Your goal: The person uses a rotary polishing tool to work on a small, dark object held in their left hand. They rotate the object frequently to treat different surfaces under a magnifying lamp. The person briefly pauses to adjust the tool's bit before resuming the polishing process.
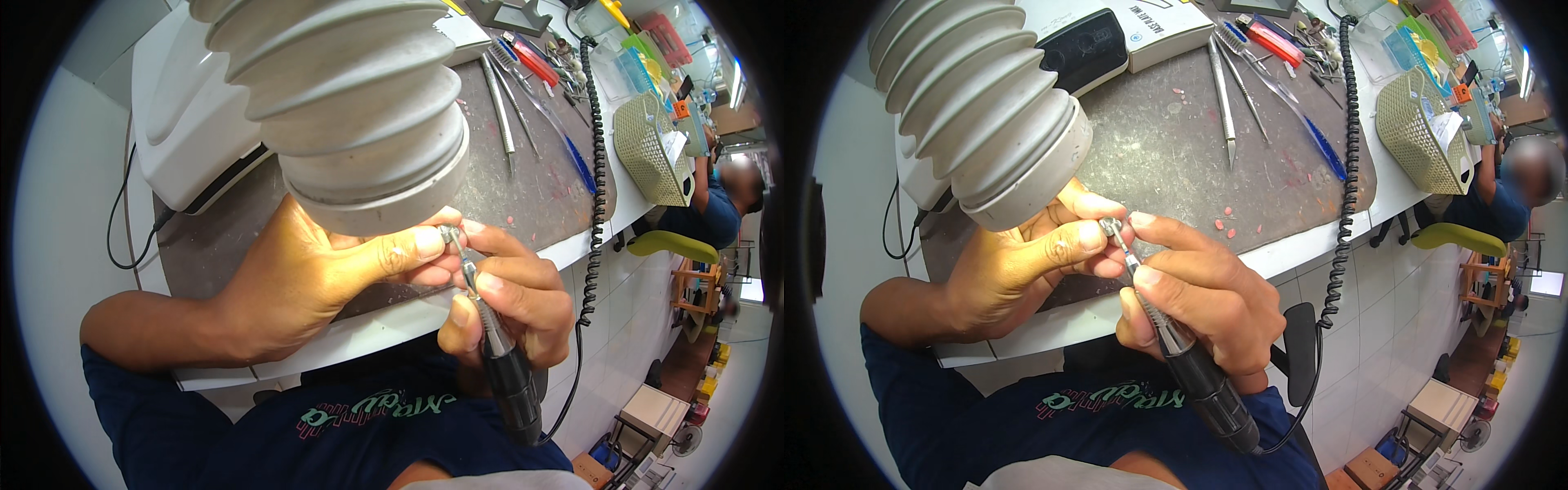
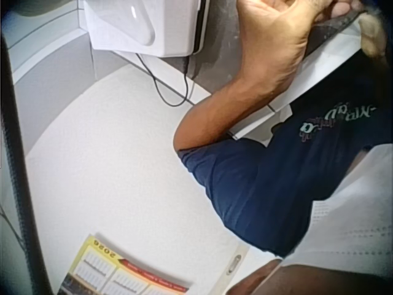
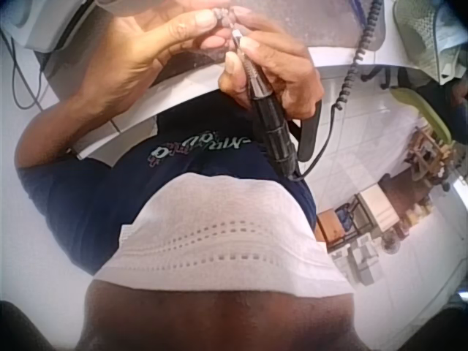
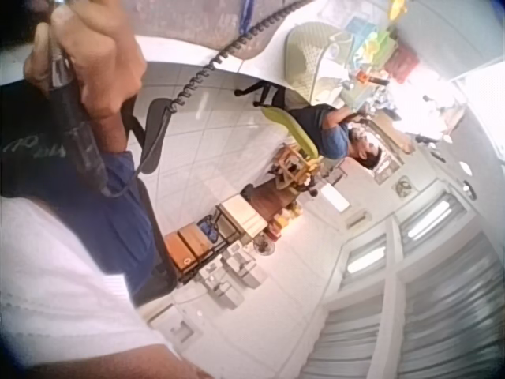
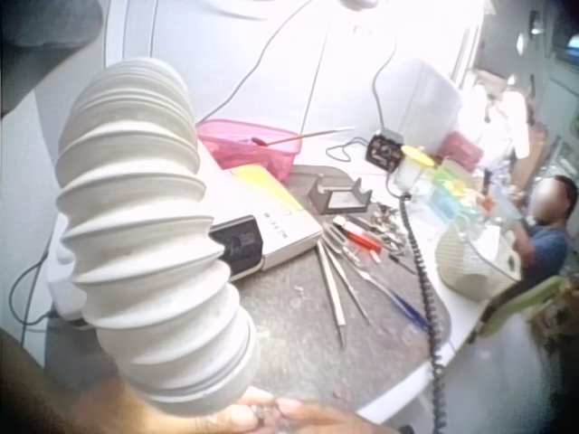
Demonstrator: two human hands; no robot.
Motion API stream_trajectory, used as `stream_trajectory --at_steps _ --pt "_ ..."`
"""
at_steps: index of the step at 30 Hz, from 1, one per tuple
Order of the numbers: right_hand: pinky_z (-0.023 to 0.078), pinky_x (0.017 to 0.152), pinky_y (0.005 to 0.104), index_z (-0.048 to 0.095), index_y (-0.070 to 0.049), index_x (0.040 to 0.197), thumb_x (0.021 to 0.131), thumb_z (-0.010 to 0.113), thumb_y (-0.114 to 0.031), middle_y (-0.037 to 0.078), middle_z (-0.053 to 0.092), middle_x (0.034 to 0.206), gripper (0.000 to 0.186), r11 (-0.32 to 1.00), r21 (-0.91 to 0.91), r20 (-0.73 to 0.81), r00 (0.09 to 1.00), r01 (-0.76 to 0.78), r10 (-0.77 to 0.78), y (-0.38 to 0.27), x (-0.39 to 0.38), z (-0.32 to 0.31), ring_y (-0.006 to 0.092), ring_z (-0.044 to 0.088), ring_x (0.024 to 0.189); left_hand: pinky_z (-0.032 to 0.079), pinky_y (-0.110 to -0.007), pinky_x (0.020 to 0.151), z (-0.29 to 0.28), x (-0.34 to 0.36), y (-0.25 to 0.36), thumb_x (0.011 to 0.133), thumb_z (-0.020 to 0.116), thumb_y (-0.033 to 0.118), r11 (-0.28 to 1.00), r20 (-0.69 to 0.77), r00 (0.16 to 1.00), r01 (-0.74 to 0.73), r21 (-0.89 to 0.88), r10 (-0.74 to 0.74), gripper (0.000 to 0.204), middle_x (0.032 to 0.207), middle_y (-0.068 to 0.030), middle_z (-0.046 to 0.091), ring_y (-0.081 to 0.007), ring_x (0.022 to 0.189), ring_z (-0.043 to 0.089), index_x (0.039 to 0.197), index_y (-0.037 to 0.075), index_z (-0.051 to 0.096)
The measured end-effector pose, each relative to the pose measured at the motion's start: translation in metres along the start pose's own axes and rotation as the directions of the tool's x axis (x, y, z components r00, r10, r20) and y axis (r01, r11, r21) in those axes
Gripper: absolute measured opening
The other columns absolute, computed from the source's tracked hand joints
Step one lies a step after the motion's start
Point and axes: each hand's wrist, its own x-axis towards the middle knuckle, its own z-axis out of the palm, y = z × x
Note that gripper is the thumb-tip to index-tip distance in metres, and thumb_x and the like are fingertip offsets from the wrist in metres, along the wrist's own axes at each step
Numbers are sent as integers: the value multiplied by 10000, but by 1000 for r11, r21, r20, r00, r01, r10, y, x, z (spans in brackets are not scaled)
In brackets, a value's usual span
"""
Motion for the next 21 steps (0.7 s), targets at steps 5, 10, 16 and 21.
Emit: stream_trajectory --at_steps 5,10,16,21 --pt "606 743 368 580 -15 912 767 757 -26 117 645 792 229 1000 22 7 1000 -13 13 0 -1 0 353 696 871 559 -287 839 0 0 -1 924 578 40 1000 -2 1000 -4 21 4 240 1039 -155 617 -188 935 635 1147 -45 560" --pt "605 745 372 577 -22 919 774 762 -51 114 644 801 238 999 28 -15 1000 -16 16 -2 -3 -1 356 695 875 558 -287 841 0 1 -1 927 577 47 1000 -3 1000 -10 18 10 239 1042 -151 618 -187 941 634 1148 -43 561" --pt "606 730 371 561 -23 941 783 759 -63 116 635 810 256 1000 -15 54 999 -2 3 0 -1 -5 372 690 886 555 -287 845 -1 0 -1 930 575 51 999 -7 1000 0 33 0 242 1048 -149 617 -188 956 630 1152 -45 559" --pt "603 726 385 555 -24 957 797 748 -79 117 626 799 257 1000 -4 26 1000 12 -11 -2 -1 -6 376 689 883 552 -279 843 0 0 -1 929 577 54 1000 -17 1000 2 23 -1 253 1043 -146 613 -184 948 627 1159 -50 549"
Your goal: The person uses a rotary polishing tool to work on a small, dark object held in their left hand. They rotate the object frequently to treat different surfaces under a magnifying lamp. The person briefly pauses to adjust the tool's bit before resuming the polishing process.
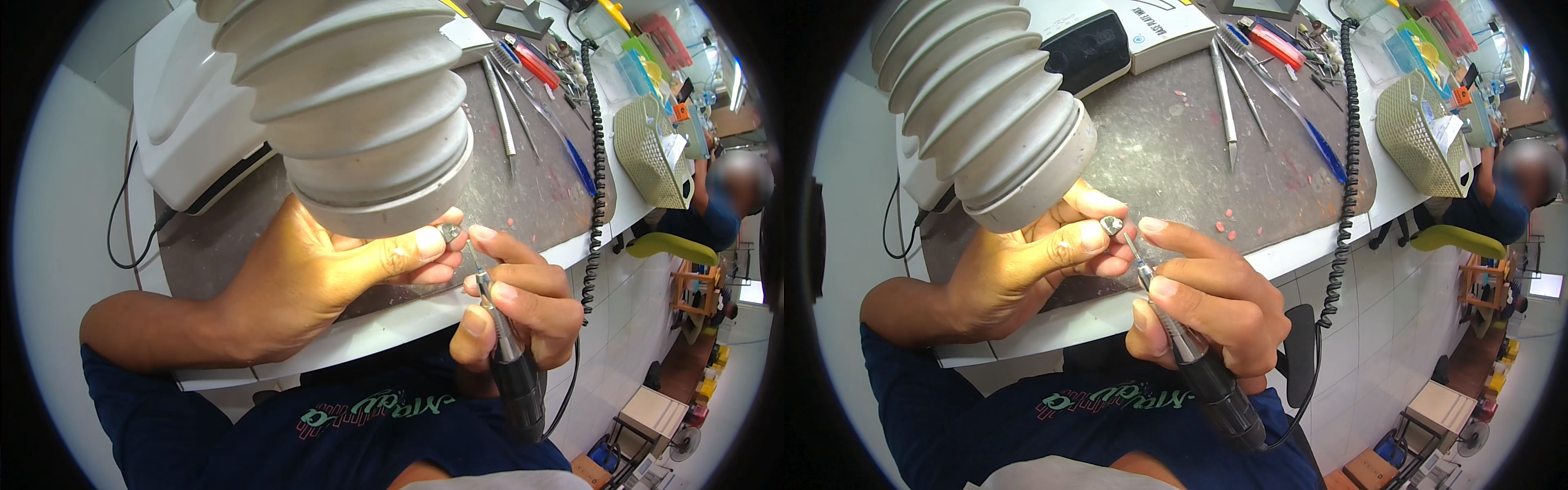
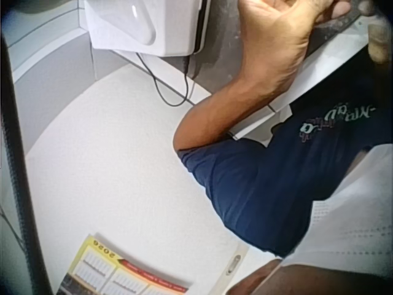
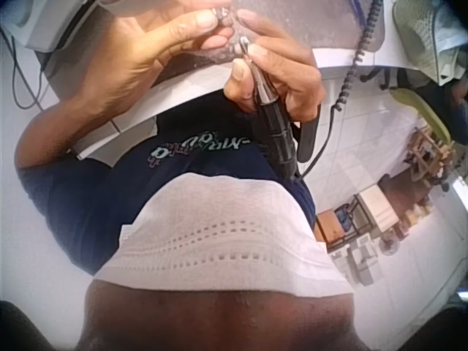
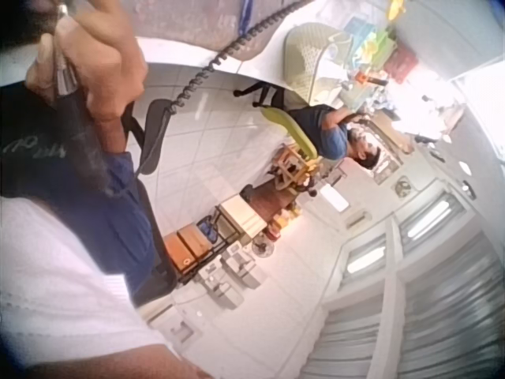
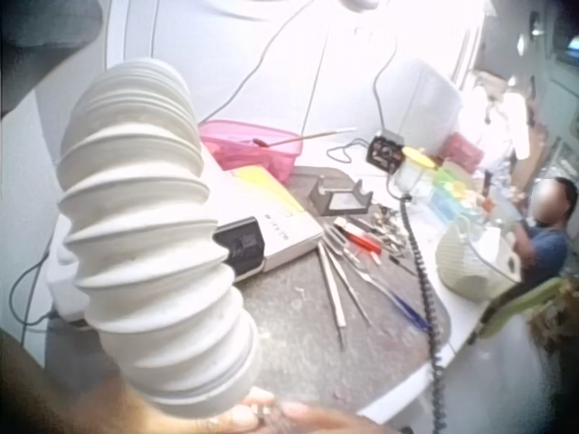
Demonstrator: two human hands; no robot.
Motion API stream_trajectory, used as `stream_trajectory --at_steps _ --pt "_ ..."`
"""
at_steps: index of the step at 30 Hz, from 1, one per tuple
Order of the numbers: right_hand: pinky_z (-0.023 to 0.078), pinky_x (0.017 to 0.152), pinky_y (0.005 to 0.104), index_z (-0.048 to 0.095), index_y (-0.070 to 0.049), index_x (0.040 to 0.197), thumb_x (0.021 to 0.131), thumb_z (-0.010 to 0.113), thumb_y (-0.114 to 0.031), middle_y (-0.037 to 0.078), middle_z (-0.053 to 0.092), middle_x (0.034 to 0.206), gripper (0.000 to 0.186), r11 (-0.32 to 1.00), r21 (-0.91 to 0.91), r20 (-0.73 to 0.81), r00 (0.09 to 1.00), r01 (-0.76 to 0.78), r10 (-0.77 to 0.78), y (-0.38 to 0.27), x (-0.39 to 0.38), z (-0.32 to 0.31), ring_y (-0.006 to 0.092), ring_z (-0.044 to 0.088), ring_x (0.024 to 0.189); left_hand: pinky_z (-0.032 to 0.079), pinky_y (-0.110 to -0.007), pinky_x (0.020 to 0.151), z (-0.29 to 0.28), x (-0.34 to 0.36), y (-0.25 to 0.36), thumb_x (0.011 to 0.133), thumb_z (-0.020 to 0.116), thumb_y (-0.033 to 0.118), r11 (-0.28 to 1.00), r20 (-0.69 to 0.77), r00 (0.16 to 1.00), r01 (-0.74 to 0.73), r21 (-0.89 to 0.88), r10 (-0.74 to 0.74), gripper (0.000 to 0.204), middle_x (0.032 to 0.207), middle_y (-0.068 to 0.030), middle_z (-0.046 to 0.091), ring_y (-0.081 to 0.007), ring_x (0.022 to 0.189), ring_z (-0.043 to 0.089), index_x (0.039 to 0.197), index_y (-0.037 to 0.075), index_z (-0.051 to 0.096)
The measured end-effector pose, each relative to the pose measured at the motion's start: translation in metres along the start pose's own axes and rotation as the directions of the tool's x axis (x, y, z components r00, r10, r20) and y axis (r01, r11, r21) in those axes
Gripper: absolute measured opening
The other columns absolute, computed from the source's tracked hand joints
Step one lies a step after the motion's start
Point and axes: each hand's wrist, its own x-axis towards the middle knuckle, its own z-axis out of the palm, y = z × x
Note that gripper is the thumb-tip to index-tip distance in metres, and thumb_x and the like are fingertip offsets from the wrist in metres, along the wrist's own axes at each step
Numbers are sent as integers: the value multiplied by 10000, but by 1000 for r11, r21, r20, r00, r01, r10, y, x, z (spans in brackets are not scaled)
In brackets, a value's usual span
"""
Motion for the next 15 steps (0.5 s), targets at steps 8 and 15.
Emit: stream_trajectory --at_steps 8,15 --pt "571 833 453 560 -65 980 819 737 -137 93 630 816 250 999 -24 63 997 43 -42 1 1 -5 347 678 950 548 -275 836 1 1 1 942 567 82 1000 19 1000 -17 -13 17 281 1068 -152 588 -181 972 608 1190 -44 533" --pt "567 839 461 557 -69 983 815 735 -131 93 635 808 253 999 -10 39 998 45 -45 3 2 -4 341 684 935 571 -263 783 0 2 2 958 548 116 998 17 1000 -17 58 16 293 1034 -164 604 -190 944 635 1203 -42 517"
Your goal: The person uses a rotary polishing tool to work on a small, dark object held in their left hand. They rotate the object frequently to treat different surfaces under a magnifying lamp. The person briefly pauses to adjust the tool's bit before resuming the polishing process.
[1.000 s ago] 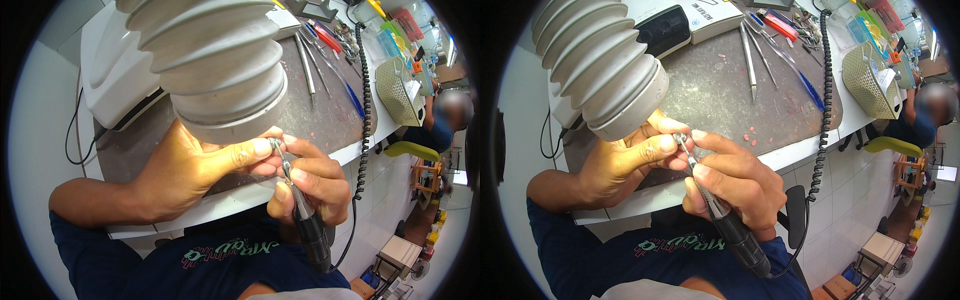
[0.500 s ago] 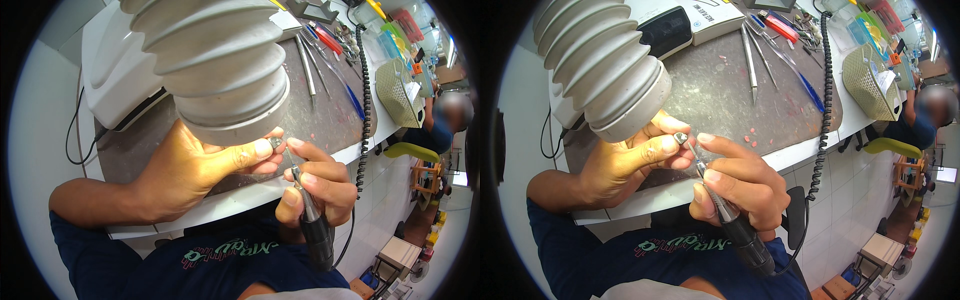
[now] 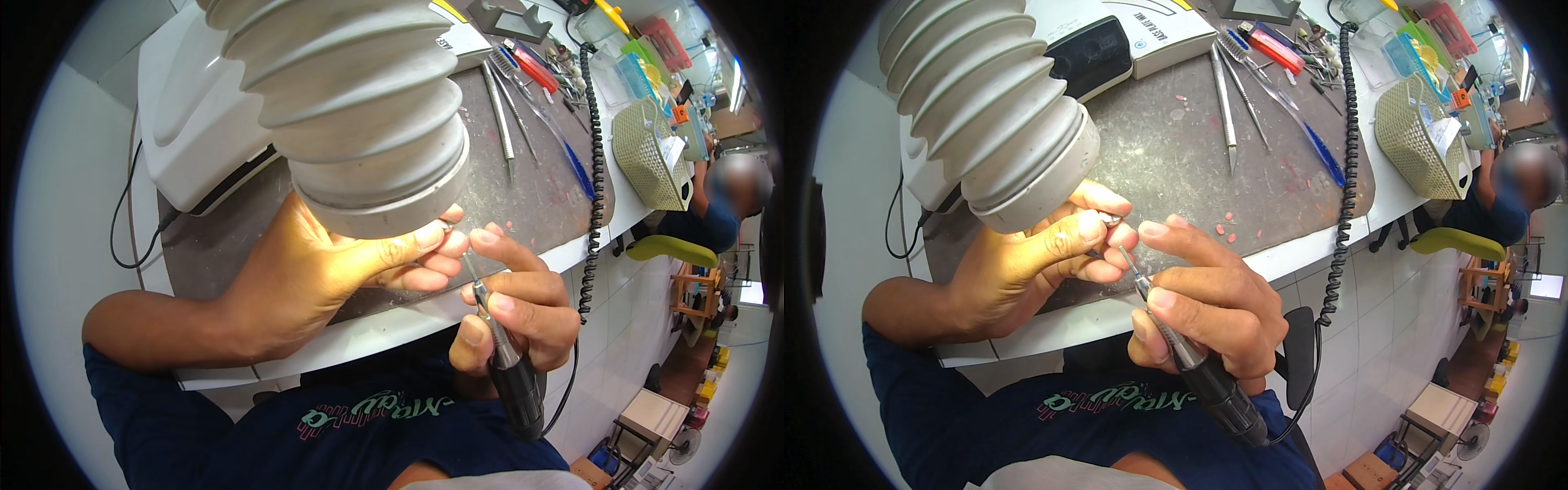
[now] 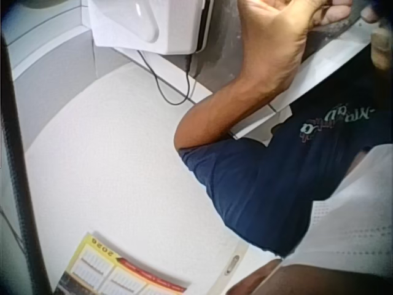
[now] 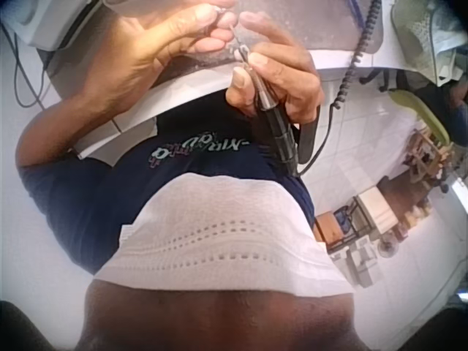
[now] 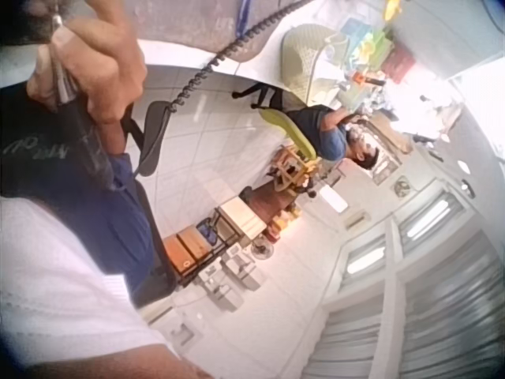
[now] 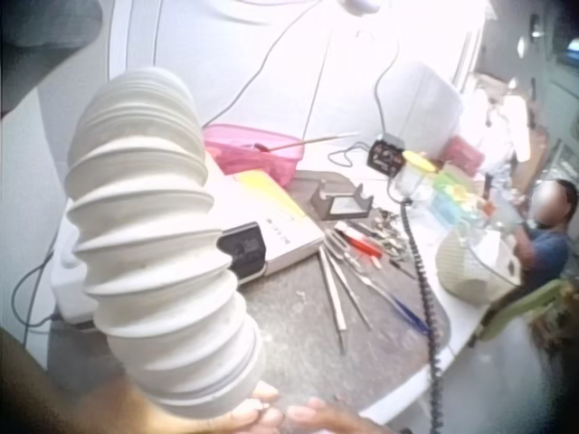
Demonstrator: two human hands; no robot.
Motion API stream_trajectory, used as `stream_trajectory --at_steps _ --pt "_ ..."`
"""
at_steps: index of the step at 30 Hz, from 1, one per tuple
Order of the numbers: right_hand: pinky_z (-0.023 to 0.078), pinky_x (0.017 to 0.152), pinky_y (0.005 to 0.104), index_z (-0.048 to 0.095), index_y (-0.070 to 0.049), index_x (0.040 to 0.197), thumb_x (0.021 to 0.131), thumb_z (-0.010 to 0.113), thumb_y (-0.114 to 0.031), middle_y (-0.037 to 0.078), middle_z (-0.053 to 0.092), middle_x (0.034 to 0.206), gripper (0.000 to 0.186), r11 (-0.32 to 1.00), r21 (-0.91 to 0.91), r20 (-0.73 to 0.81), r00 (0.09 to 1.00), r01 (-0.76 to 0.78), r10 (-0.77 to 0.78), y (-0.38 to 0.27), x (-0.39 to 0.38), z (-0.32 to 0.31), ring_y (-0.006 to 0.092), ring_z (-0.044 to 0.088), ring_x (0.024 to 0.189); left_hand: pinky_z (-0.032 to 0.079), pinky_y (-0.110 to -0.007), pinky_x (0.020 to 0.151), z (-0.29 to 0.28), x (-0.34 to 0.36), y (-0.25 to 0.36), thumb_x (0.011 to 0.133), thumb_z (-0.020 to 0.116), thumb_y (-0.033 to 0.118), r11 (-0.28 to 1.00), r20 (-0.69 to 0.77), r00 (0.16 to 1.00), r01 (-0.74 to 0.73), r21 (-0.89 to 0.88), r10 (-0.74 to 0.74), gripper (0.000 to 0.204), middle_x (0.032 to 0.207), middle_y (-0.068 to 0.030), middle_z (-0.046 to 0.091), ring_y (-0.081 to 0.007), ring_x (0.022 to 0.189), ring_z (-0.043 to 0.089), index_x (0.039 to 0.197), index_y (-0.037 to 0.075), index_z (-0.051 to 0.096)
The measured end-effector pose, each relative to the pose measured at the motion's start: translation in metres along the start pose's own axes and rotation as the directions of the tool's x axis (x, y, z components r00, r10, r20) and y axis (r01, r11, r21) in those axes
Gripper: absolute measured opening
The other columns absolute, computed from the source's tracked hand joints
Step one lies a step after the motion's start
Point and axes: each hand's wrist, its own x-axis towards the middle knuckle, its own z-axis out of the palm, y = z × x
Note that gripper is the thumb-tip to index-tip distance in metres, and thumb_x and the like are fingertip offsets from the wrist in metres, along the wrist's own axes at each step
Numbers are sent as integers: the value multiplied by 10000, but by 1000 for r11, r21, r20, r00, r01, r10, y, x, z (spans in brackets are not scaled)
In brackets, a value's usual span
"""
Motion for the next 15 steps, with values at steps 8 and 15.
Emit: stream_trajectory --at_steps 8,15 --pt "576 810 459 562 -45 959 798 739 -112 110 639 780 248 1000 17 -42 999 13 -13 2 0 2 357 689 907 579 -259 757 -1 0 3 975 523 148 1000 12 1000 29 -13 -28 209 995 -165 626 -193 904 658 1101 -18 514" --pt "553 848 481 569 -55 958 793 737 -107 104 644 766 241 999 53 -37 999 -2 4 3 0 3 356 687 925 580 -266 788 -5 0 3 982 511 173 996 56 996 66 -58 -63 201 1015 -169 621 -187 917 650 1063 -11 522"
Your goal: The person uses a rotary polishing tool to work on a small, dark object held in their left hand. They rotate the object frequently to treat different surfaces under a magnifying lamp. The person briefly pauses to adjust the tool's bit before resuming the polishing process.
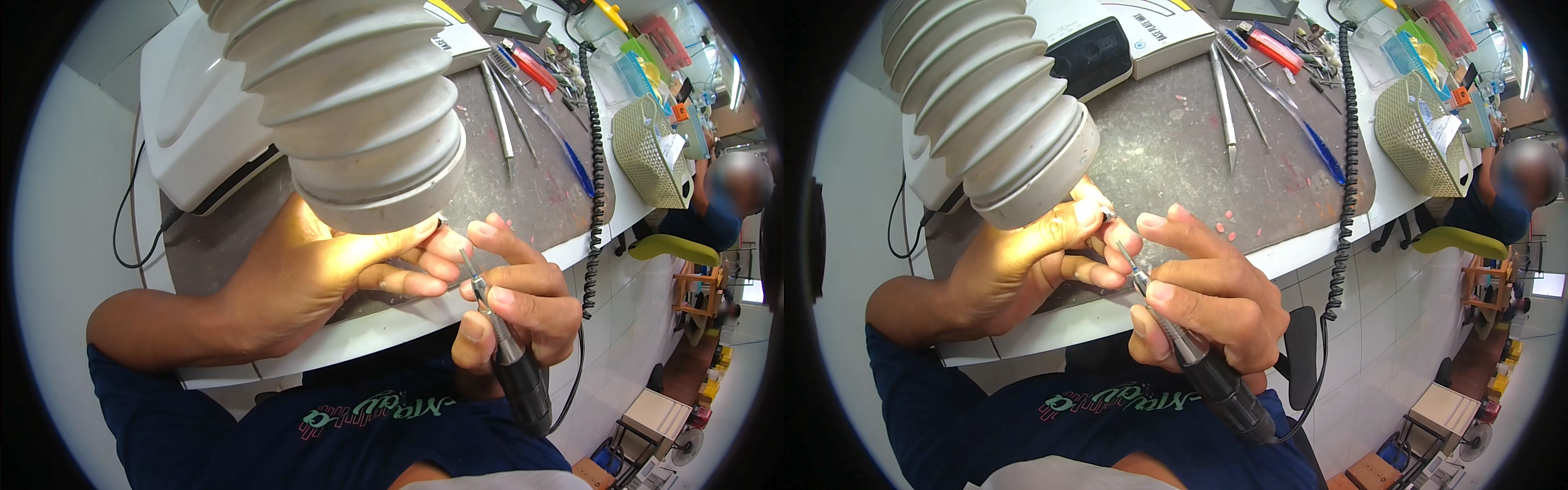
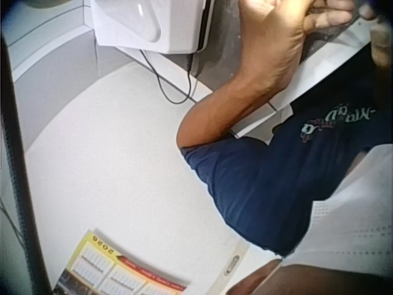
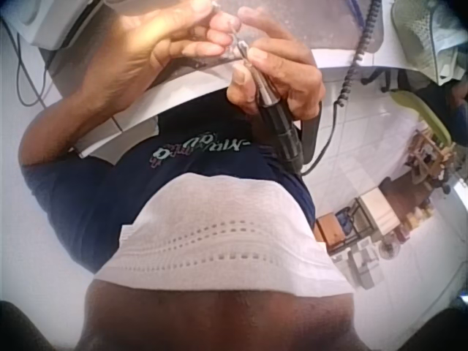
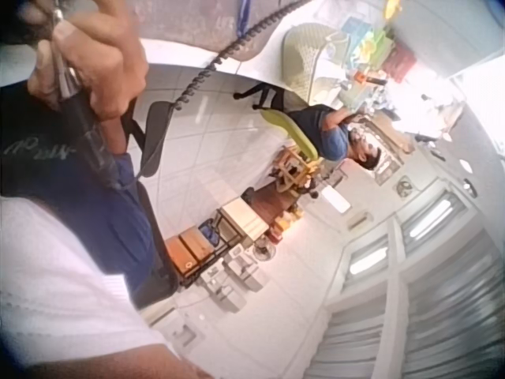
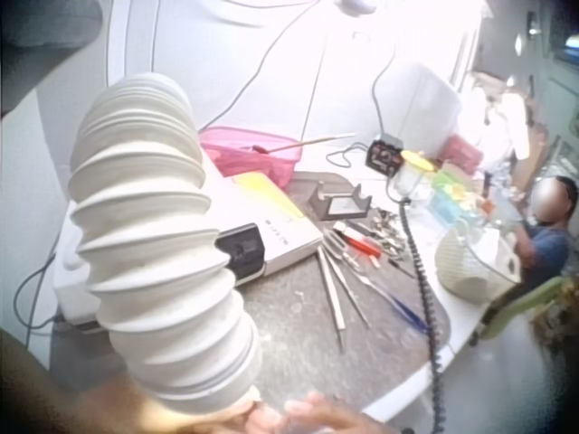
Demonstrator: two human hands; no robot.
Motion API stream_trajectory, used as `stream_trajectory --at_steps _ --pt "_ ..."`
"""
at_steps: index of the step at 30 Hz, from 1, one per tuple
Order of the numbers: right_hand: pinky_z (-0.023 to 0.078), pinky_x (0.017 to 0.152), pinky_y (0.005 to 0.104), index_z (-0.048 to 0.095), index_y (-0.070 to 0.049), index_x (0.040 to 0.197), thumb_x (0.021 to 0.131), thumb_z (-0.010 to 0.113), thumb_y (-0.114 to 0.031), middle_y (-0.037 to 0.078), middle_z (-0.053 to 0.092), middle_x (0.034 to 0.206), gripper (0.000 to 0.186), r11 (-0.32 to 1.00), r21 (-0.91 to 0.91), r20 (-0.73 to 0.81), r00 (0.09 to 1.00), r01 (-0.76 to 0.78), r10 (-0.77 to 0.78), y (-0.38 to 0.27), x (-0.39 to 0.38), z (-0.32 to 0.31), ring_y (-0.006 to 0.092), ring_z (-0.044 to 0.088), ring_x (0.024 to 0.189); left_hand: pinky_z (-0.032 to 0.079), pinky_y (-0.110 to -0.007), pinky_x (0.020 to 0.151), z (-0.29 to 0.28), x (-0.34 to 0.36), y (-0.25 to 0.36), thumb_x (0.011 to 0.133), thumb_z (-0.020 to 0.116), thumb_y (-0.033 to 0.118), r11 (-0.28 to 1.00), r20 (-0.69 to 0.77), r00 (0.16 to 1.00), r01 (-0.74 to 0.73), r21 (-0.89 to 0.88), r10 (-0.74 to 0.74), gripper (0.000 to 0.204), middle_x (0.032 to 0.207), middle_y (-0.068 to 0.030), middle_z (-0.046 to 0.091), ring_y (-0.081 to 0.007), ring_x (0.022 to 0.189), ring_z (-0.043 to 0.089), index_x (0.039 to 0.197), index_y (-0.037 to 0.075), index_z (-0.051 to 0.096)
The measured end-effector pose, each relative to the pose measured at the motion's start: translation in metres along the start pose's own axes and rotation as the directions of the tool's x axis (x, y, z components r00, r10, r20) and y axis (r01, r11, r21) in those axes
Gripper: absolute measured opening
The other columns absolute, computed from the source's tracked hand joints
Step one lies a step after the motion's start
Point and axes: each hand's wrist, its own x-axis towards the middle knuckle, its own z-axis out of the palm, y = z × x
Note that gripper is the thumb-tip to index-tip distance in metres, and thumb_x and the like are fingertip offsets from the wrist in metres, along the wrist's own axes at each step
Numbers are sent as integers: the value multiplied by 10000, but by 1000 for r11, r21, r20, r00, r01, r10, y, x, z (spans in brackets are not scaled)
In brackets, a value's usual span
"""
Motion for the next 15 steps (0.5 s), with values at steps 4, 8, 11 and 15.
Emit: stream_trajectory --at_steps 4,8,11,15 --pt "528 888 497 572 -66 965 794 736 -108 97 647 768 241 1000 -5 24 999 -23 23 -1 0 -1 348 685 939 579 -269 805 2 0 1 982 509 161 1000 11 1000 -4 10 3 194 1041 -172 612 -185 934 644 1053 -18 523" --pt "523 898 499 570 -66 967 794 733 -108 96 649 770 242 1000 -19 41 999 -25 26 -1 1 -2 346 682 952 577 -266 815 3 0 2 980 507 147 1000 4 1000 7 15 -7 192 1057 -172 608 -187 944 642 1067 -24 524" --pt "522 901 497 568 -61 964 793 728 -102 101 649 778 238 1000 -12 37 999 -24 24 0 0 -1 349 679 957 574 -262 820 1 0 2 977 512 144 1000 17 1000 3 -2 -3 213 1064 -171 606 -187 950 641 1096 -33 524" --pt "522 905 492 554 -40 967 794 706 -84 124 639 803 235 999 8 24 999 -31 31 0 0 -2 362 674 958 572 -268 824 1 0 3 980 504 146 1000 22 1000 10 -22 -10 266 1069 -168 606 -191 965 638 1166 -44 509"
